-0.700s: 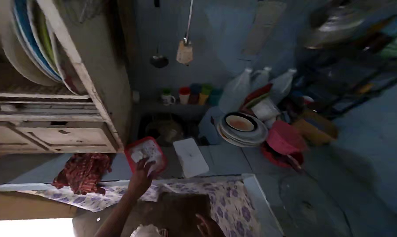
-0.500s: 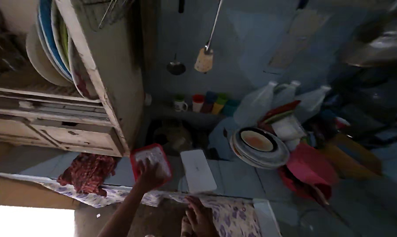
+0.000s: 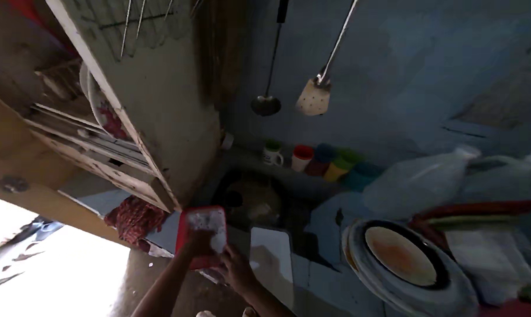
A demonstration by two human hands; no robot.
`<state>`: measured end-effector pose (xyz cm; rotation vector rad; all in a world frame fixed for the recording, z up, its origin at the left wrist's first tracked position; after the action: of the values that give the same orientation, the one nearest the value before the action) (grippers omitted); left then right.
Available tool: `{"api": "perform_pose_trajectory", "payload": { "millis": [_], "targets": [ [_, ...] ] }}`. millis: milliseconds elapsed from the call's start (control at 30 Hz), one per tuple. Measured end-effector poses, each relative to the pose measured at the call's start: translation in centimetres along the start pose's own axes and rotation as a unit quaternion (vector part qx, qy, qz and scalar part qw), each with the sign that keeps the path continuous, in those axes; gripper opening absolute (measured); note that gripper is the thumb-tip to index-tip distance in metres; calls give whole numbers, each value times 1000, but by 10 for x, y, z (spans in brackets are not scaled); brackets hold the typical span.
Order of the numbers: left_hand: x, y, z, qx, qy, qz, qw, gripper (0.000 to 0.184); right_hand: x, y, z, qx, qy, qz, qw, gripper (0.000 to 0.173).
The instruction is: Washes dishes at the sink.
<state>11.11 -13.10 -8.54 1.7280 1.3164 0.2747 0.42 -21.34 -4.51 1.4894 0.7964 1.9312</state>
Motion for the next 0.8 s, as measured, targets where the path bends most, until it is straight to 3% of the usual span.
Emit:
{"api": "perform_pose_trajectory", "payload": {
  "millis": [100, 267, 367, 400, 467, 600, 700, 800],
  "targets": [
    [3, 9, 9, -82, 19, -31, 996, 87, -3, -2, 2, 9, 14, 8, 1000, 32],
    [13, 14, 15, -144, 54, -108, 982, 59, -5, -9, 9, 122, -35, 20, 992, 38],
    [14, 35, 9, -136, 30, -180, 974, 50, -2, 8, 20, 173, -97, 13, 980, 56],
    [9, 49, 2, -145, 6, -191, 971, 46, 0, 20, 25, 139, -104, 20, 985, 56],
    [-7, 79, -19, -149, -25, -201, 968, 55, 4, 43, 40, 52, -121, 50, 990, 53],
    [-30, 127, -59, -198, -112, -257, 939, 60, 6, 40, 75, 36, -178, 125, 975, 47],
    [-4, 116, -54, -226, -97, -354, 902, 57, 14, 52, 97, -6, -196, 169, 966, 28],
    [29, 72, -42, -210, -21, -407, 889, 58, 21, 74, 109, -50, -177, 185, 965, 26]
  ]
}}
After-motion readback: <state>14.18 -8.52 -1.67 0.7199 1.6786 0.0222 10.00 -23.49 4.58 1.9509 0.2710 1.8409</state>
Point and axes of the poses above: each hand's wrist, its own z-axis towards the middle knuckle, its own y-axis out of the back of the hand, x = y × z, the point moved 9 cm from there along z, towards the middle knuckle
